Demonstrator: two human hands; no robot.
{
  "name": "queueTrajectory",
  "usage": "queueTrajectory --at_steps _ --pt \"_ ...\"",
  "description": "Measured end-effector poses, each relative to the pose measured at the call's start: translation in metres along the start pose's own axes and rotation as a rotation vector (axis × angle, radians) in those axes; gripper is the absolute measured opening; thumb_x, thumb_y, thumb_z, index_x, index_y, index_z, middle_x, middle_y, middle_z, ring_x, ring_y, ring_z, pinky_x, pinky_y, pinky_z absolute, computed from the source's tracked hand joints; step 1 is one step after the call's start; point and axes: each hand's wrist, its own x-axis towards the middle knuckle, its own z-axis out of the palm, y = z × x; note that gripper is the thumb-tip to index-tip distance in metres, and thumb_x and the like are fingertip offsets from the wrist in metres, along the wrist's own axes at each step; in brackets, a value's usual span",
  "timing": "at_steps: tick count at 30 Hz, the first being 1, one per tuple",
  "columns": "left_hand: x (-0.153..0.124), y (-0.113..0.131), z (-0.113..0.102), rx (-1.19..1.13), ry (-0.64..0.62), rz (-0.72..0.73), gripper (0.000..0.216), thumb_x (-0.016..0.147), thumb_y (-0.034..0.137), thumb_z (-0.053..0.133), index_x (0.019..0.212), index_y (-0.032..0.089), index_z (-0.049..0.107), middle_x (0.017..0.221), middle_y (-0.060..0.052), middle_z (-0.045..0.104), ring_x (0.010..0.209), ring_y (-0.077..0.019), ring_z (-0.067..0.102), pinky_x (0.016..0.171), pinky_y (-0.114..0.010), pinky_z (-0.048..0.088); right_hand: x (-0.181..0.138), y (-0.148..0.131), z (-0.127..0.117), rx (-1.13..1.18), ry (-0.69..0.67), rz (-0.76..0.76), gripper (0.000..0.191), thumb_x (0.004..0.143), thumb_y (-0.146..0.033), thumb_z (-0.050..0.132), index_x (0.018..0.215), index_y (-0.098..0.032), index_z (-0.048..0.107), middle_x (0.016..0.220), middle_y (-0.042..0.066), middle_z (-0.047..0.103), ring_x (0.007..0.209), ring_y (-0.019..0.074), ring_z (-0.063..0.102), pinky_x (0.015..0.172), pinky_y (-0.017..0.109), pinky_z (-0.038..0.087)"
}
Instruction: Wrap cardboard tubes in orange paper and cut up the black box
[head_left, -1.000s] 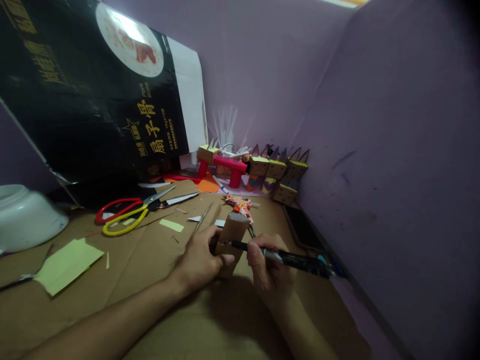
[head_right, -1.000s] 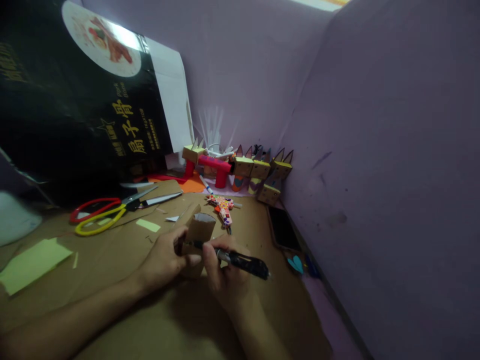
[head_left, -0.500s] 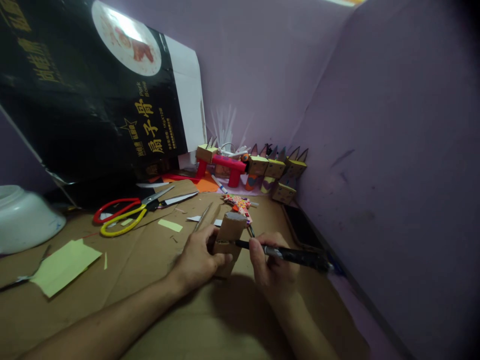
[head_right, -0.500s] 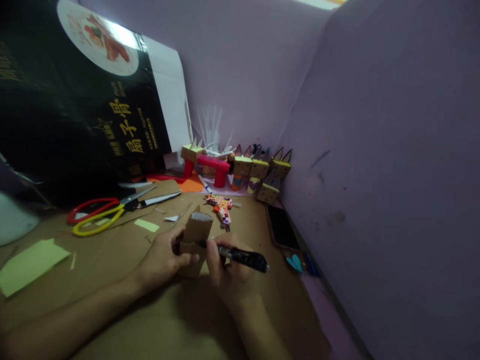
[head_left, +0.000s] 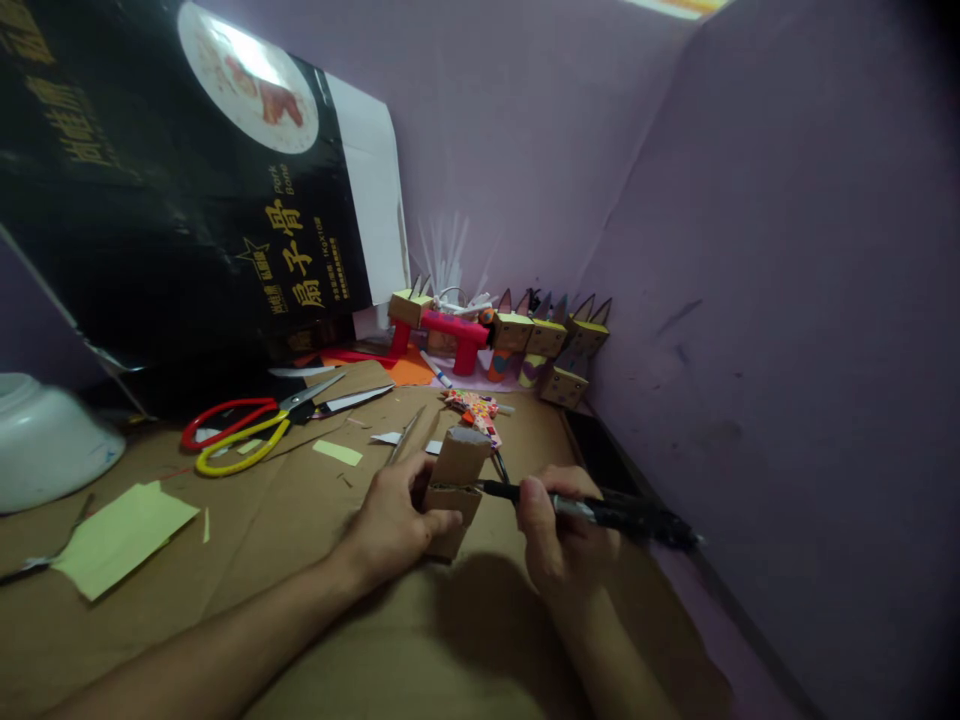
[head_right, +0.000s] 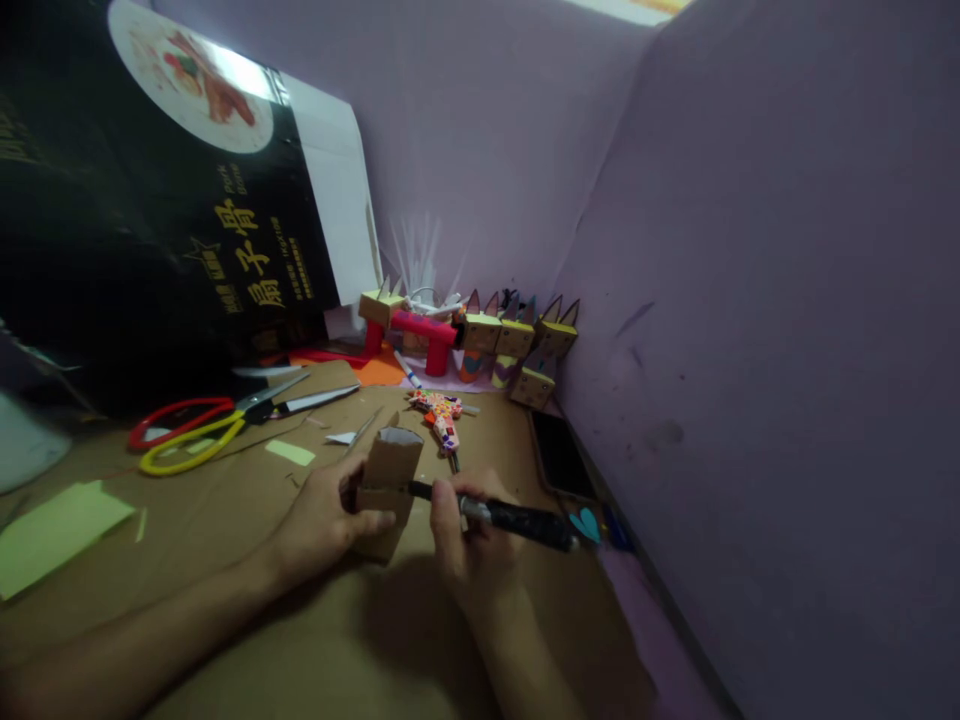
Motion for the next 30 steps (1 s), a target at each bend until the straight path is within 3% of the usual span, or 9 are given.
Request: queueTrajectory --at_steps 4,11,24,30 --pt "0.0 0.001 0.0 0.017 0.006 0.017 0.033 0.057 0.016 0.064 0.089 0.015 0.057 0.084 -0.005 0.067 0.081 -0.021 0.061 0.07 -0.03 0.046 -0.003 -0.007 0.007 0.024 -0.125 -0.056 0.008 0.084 -0.017 0.055 0.077 -0.021 0.055 0.06 -0.003 0.056 0.049 0.0114 0.054 0.047 0.022 0.042" --pt "0.001 0.001 0.0 0.049 0.027 0.015 0.028 0.056 0.017 0.066 0.083 0.017 0.057 0.08 -0.004 0.067 0.076 -0.0205 0.061 0.066 -0.028 0.046 -0.001 -0.007 0.01 0.01 -0.167 -0.093 0.005 0.083 -0.018 0.057 0.079 -0.021 0.057 0.065 -0.002 0.062 0.055 0.0121 0.059 0.051 0.023 0.046" --pt "0.0 0.001 -0.003 0.025 0.015 -0.014 0.04 0.056 0.016 0.066 0.096 0.015 0.058 0.092 -0.007 0.068 0.087 -0.0233 0.062 0.077 -0.032 0.047 0.008 0.005 -0.003 -0.145 0.039 -0.046 0.016 0.083 -0.017 0.056 0.067 -0.02 0.053 0.052 -0.006 0.048 0.04 0.0082 0.046 0.038 0.019 0.034" --pt "0.001 -0.001 -0.002 0.027 0.01 0.0 0.038 0.057 0.018 0.066 0.094 0.015 0.058 0.091 -0.007 0.067 0.084 -0.0226 0.061 0.075 -0.032 0.047 0.002 -0.005 0.003 0.028 -0.039 0.01 0.011 0.084 -0.018 0.054 0.073 -0.02 0.055 0.055 -0.004 0.053 0.042 0.0093 0.049 0.041 0.021 0.038"
